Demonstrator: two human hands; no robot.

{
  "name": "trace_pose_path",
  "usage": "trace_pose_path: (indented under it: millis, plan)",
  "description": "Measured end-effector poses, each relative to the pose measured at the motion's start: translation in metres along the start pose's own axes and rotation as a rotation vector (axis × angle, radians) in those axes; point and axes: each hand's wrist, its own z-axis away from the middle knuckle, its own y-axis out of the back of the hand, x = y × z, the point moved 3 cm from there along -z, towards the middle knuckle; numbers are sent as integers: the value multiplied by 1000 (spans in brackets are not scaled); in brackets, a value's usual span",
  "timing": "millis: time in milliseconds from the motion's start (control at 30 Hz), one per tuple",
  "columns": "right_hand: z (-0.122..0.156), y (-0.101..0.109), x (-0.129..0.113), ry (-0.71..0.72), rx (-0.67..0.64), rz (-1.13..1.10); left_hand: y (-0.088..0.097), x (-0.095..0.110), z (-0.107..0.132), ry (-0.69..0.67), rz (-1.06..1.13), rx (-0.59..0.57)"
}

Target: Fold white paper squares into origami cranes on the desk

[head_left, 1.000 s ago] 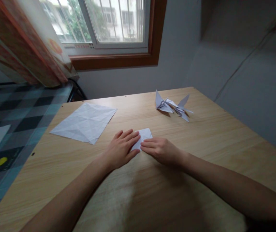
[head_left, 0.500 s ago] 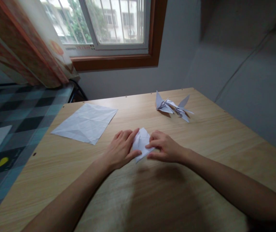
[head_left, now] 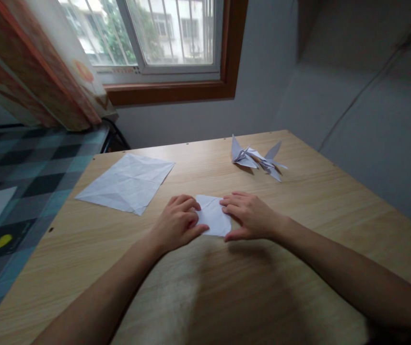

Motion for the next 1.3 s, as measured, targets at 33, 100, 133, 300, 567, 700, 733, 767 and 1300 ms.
trace_pose_path:
  millis: [33,100,133,300,567,700,733,767,1300]
  plan:
    - [-1,1,-2,-23,-13,16,-1,1,0,-23,-35,-7]
    - [-2,2,-6,-62,-42,53,-2,3,1,-53,-74,-26]
    - [-2,2,-7,-71,-57,67,-2,4,1,-64,-89,-38]
    - [5,3,-3,27,-65,60,-3,12,-3,-101,-195,-111]
    - [9,1,1,252,143,5,-3,11,-3,-119,-227,-72]
    - [6,-1,-5,259,151,33,-1,11,-3,-107,-186,-33]
    - [6,-2,-5,258,162,39,-1,11,-2,-108,-181,-26]
    - [6,-2,-5,257,172,43,-1,11,-2,-110,-177,-22]
    - [4,-4,-7,253,131,-34,-1,11,-3,-50,-145,2]
